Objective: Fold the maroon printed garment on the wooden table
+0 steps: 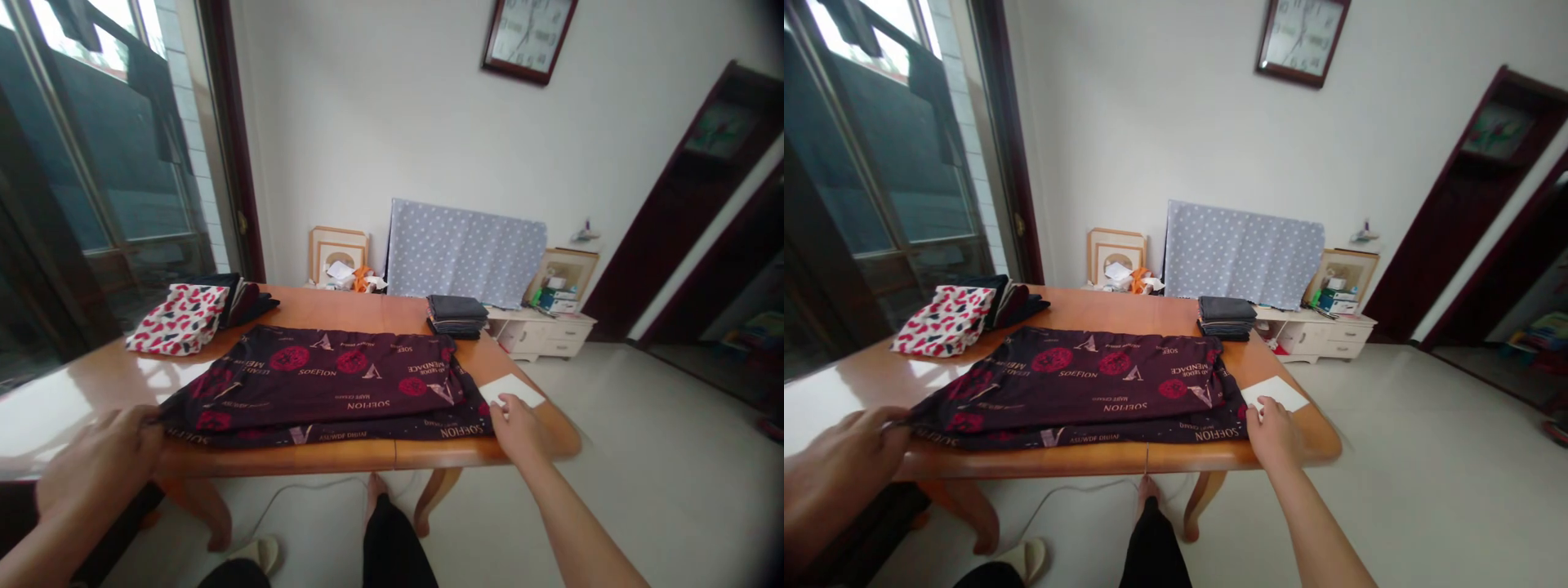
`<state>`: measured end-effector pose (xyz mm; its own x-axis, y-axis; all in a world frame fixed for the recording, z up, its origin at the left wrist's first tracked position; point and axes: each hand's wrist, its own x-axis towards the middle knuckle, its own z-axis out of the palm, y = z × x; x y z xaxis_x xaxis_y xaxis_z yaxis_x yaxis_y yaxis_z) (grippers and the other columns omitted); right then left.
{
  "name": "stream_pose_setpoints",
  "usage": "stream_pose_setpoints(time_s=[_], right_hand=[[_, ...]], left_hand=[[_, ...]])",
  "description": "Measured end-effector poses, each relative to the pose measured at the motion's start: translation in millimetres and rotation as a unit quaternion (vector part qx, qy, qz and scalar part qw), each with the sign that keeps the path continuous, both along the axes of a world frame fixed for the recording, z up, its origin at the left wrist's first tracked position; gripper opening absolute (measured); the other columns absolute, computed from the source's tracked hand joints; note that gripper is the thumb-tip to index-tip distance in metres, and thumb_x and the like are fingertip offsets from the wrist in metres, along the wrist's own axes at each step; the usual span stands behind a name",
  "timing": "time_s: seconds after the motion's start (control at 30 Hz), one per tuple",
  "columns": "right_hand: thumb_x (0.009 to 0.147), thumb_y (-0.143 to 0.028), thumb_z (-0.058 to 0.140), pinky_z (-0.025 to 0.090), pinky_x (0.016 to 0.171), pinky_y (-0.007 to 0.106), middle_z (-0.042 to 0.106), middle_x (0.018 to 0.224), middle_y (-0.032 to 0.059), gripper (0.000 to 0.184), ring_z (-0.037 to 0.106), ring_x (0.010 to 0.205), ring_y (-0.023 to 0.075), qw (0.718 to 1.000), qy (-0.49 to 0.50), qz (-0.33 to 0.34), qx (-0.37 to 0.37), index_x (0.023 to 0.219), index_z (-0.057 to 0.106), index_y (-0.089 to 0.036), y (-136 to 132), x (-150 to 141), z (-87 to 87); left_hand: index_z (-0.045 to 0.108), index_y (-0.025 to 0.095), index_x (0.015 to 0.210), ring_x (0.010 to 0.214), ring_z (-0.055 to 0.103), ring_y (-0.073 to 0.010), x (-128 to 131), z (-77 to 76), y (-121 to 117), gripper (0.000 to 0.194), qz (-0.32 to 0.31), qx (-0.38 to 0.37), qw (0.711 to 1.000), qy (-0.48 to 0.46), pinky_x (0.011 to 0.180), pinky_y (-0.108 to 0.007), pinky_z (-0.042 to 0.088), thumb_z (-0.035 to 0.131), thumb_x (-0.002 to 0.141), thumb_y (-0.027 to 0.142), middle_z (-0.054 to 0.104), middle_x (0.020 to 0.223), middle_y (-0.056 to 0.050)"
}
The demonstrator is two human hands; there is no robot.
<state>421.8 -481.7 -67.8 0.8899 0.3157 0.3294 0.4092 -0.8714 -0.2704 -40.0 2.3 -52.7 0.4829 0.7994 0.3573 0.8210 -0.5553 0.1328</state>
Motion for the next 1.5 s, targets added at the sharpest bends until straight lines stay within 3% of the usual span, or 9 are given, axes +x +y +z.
stream_pose_setpoints(time_s=[0.1,0.17,0.37,0.63,0.83,1.03,1.13,1.27,1.5], right_hand=[[0.096,-0.051,0.042,0.048,0.088,0.043,0.07,0.114,0.0167,0.047,0.064,0.11,0.0336,0.996,0.045,-0.008,-0.077,0.122,0.065,-0.019,10,0,7.2],[0.096,-0.051,0.044,0.048,0.084,0.04,0.07,0.11,0.0151,0.04,0.066,0.105,0.0323,0.992,0.073,0.001,-0.105,0.109,0.068,-0.021,16,-2,11.8],[0.099,-0.045,0.037,0.044,0.069,0.035,0.073,0.097,0.0115,0.034,0.069,0.09,0.0281,0.993,0.102,-0.034,-0.05,0.106,0.061,-0.022,15,-3,17.5],[0.092,-0.039,0.049,0.041,0.071,0.034,0.072,0.108,0.011,0.025,0.068,0.096,0.028,0.992,0.082,-0.058,-0.081,0.108,0.061,-0.024,-12,5,17.4],[0.096,-0.04,0.045,0.04,0.072,0.029,0.074,0.097,0.0067,0.028,0.066,0.091,0.0216,0.995,0.087,0.034,0.03,0.093,0.068,-0.025,35,6,32.2],[0.083,-0.044,0.061,0.037,0.062,0.031,0.071,0.075,0.006,0.024,0.063,0.07,0.0219,0.99,0.125,0.043,0.042,0.071,0.069,-0.024,78,13,23.9],[0.083,-0.038,0.059,0.039,0.062,0.028,0.071,0.075,0.0036,0.019,0.063,0.07,0.0192,0.989,0.117,0.05,0.079,0.074,0.068,-0.024,86,18,19.6],[0.092,-0.043,0.041,0.044,0.058,0.026,0.072,0.079,0.0037,0.032,0.064,0.068,0.0172,0.985,0.105,0.024,0.131,0.09,0.065,-0.021,86,24,12.9],[0.083,-0.038,0.055,0.043,0.067,0.033,0.072,0.085,0.0075,0.018,0.067,0.08,0.0258,0.995,0.095,-0.009,0.041,0.093,0.063,-0.025,63,22,6.5]], left_hand=[[0.059,0.044,0.119,0.108,0.063,-0.0375,15,13.7,-15,0.043,0.029,0.073,0.995,-0.055,0.094,-0.05,0.049,0.042,0.079,0.044,0.072,0.1,-0.001],[0.063,0.038,0.116,0.111,0.063,-0.0379,33,19.7,-24,0.041,-0.014,0.082,0.994,-0.068,0.094,-0.05,0.049,0.042,0.082,0.045,0.072,0.109,-0.005],[0.065,0.029,0.115,0.118,0.062,-0.0385,74,6.4,-31,0.042,-0.136,-0.006,0.991,-0.014,0.093,-0.052,0.048,0.041,0.092,0.053,0.069,0.125,-0.013],[0.064,0.032,0.116,0.121,0.058,-0.0323,69,-13.5,-15,0.048,-0.068,-0.031,0.995,0.059,0.095,-0.049,0.045,0.025,0.099,0.053,0.068,0.131,-0.005],[0.064,0.027,0.118,0.118,0.06,-0.0309,80,-14.5,-11,0.046,-0.093,-0.011,0.996,0.01,0.095,-0.044,0.047,0.03,0.099,0.052,0.069,0.127,-0.009],[0.068,0.027,0.115,0.121,0.059,-0.0369,84,-20.0,-21,0.048,-0.102,-0.053,0.993,-0.012,0.095,-0.051,0.046,0.035,0.097,0.057,0.066,0.13,-0.011],[0.068,0.027,0.116,0.122,0.058,-0.0379,84,-18.4,-25,0.049,-0.097,-0.059,0.993,-0.02,0.095,-0.052,0.046,0.035,0.096,0.058,0.065,0.131,-0.01],[0.068,0.027,0.115,0.121,0.059,-0.037,84,-18.0,-26,0.048,-0.087,-0.051,0.995,-0.024,0.095,-0.053,0.046,0.036,0.096,0.057,0.066,0.129,-0.01],[0.071,0.027,0.115,0.12,0.059,-0.0361,86,-20.2,-30,0.043,-0.062,-0.047,0.996,-0.039,0.097,-0.051,0.047,0.043,0.093,0.052,0.066,0.13,-0.009]])
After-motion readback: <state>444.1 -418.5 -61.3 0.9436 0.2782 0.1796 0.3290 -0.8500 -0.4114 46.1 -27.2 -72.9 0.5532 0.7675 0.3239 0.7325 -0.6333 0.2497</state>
